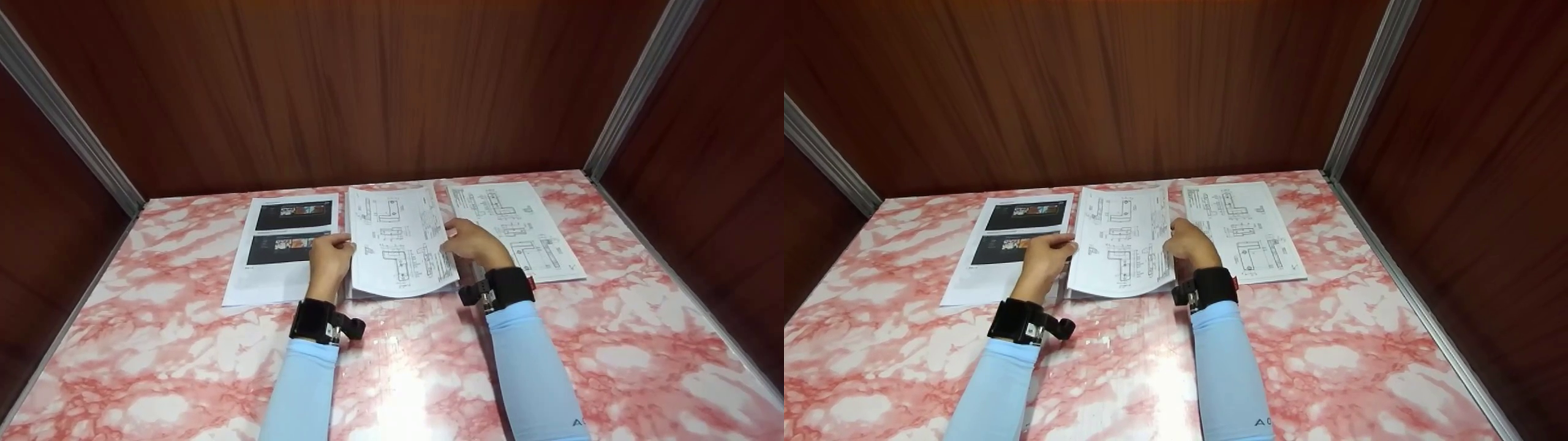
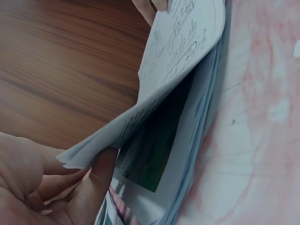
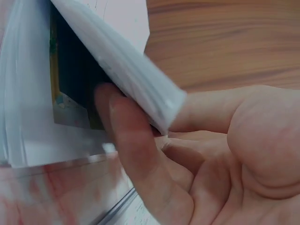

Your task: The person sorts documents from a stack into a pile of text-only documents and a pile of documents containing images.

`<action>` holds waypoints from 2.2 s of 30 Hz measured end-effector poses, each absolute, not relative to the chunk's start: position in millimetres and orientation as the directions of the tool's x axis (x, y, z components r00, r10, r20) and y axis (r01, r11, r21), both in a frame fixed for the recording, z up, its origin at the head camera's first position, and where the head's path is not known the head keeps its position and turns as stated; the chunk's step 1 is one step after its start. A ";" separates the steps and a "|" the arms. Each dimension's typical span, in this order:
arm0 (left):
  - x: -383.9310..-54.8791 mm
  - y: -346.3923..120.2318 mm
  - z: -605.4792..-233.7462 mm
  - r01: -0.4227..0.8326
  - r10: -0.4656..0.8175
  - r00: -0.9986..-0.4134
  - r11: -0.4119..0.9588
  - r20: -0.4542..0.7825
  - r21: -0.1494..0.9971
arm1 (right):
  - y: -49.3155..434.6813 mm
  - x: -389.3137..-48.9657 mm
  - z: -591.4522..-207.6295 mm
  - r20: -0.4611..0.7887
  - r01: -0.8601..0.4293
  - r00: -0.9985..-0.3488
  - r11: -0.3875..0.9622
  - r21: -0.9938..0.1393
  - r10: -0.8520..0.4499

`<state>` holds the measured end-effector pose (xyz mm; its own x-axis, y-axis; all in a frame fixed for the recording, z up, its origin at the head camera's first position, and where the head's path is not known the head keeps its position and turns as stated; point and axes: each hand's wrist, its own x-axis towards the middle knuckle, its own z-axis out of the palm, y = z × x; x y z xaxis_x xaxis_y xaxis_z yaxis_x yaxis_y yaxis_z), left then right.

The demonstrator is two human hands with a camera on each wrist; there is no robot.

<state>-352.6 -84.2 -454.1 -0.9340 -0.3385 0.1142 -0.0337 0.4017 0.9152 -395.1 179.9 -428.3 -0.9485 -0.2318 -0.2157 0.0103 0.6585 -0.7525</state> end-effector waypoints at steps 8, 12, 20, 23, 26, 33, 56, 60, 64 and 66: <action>-351.0 -83.6 -452.0 -0.102 -0.314 -0.949 0.383 0.025 0.918 | 181.6 -393.8 -426.0 -0.219 -0.001 -0.950 0.701 -0.713 -0.223; -350.0 -83.3 -450.5 -0.163 -0.298 -0.954 0.424 -0.033 0.891 | 182.7 -394.0 -425.3 -0.207 -0.020 -0.950 0.707 -0.707 -0.234; -350.9 -84.4 -447.3 -0.186 -0.300 -0.952 0.425 -0.056 0.886 | 184.9 -395.3 -418.6 -0.235 0.004 -0.950 0.745 -0.667 -0.204; -350.2 -82.7 -442.8 -0.161 -0.295 -0.954 0.376 -0.047 0.912 | 187.1 -394.0 -412.9 -0.248 0.034 -0.947 0.703 -0.710 -0.205; -348.1 -79.4 -435.9 -0.139 -0.284 -0.958 0.326 -0.044 0.935 | 192.6 -390.9 -404.5 -0.258 0.065 -0.943 0.640 -0.765 -0.212; -345.9 -65.1 -418.1 -0.055 -0.294 -0.955 0.298 0.037 0.953 | 215.1 -384.3 -381.2 -0.202 0.047 -0.952 0.544 -0.838 -0.228; -339.1 109.4 -428.1 0.162 -0.163 -0.968 0.170 0.190 0.972 | 373.2 -351.8 -376.3 -0.109 0.134 -0.990 0.352 -0.927 0.091; -337.0 119.8 -437.5 0.175 -0.061 -0.980 0.189 0.190 0.966 | 387.5 -353.0 -390.7 -0.133 0.175 -0.980 0.332 -0.927 0.145; -334.5 122.9 -445.1 0.155 0.009 -0.987 0.249 0.158 0.956 | 395.7 -358.4 -407.9 -0.154 0.198 -0.975 0.317 -0.928 0.160; -333.0 123.4 -446.5 0.141 0.018 -0.990 0.302 0.142 0.943 | 398.4 -362.1 -415.9 -0.184 0.216 -0.973 0.270 -0.938 0.138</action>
